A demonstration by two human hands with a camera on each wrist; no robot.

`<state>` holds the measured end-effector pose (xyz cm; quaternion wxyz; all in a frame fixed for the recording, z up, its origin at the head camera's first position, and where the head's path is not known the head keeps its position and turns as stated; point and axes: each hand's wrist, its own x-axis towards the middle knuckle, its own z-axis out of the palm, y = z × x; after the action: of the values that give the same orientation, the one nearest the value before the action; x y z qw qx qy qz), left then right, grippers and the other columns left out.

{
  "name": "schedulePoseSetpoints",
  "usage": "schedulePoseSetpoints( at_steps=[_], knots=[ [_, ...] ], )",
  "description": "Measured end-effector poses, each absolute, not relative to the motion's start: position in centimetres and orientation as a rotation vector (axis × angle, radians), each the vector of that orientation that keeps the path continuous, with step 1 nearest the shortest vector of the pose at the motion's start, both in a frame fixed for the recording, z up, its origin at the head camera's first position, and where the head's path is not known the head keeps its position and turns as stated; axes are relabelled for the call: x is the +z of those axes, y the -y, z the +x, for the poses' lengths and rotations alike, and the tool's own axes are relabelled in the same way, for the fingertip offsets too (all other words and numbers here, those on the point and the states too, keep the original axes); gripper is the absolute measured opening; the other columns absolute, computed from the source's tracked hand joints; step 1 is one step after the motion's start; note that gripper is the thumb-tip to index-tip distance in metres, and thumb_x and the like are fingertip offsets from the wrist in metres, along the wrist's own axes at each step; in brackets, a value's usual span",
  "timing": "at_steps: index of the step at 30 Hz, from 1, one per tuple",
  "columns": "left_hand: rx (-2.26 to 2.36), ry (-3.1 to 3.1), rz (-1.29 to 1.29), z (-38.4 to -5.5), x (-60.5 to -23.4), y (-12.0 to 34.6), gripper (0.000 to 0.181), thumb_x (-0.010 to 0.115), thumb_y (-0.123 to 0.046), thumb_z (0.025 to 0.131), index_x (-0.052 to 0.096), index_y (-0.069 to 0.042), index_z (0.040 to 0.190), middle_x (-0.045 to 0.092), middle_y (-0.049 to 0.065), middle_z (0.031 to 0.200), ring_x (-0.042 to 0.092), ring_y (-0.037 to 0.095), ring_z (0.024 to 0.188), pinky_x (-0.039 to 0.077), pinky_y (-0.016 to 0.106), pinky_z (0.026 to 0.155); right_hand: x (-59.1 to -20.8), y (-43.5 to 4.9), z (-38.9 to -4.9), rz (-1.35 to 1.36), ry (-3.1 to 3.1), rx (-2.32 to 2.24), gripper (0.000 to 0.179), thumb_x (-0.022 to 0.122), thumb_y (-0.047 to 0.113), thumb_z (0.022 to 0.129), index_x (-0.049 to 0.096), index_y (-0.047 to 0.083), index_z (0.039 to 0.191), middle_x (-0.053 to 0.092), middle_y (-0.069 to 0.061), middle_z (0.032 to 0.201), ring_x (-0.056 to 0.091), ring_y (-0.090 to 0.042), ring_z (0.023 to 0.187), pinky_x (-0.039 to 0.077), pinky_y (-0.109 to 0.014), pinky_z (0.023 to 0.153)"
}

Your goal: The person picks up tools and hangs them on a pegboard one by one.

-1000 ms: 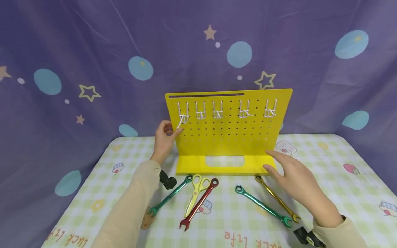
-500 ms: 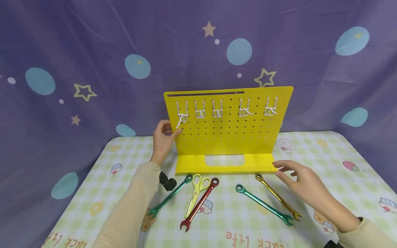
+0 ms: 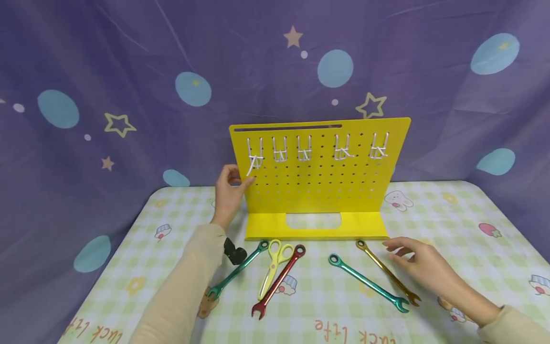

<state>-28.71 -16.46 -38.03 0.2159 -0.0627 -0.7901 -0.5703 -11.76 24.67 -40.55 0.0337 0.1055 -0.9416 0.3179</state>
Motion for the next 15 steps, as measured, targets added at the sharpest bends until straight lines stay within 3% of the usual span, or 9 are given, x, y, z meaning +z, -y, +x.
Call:
schedulePoseSetpoints(
  at_steps=[15],
  knots=[
    [-1.567, 2.192, -0.156, -28.6, -38.2, 16.3, 0.034, 0.076, -0.011, 0.087, 0.056, -0.006, 0.113, 0.057, 0.01, 0.103, 0.056, 0.023, 0.094, 0.047, 0.034, 0.086, -42.0, -23.9, -12.5, 0.34, 3.044, 0.993, 0.025, 0.078, 0.011, 0.085, 0.07, 0.002, 0.107, 0.061, 0.004, 0.083, 0.053, -0.01, 0.068, 0.046, -0.025, 0.059]
  ],
)
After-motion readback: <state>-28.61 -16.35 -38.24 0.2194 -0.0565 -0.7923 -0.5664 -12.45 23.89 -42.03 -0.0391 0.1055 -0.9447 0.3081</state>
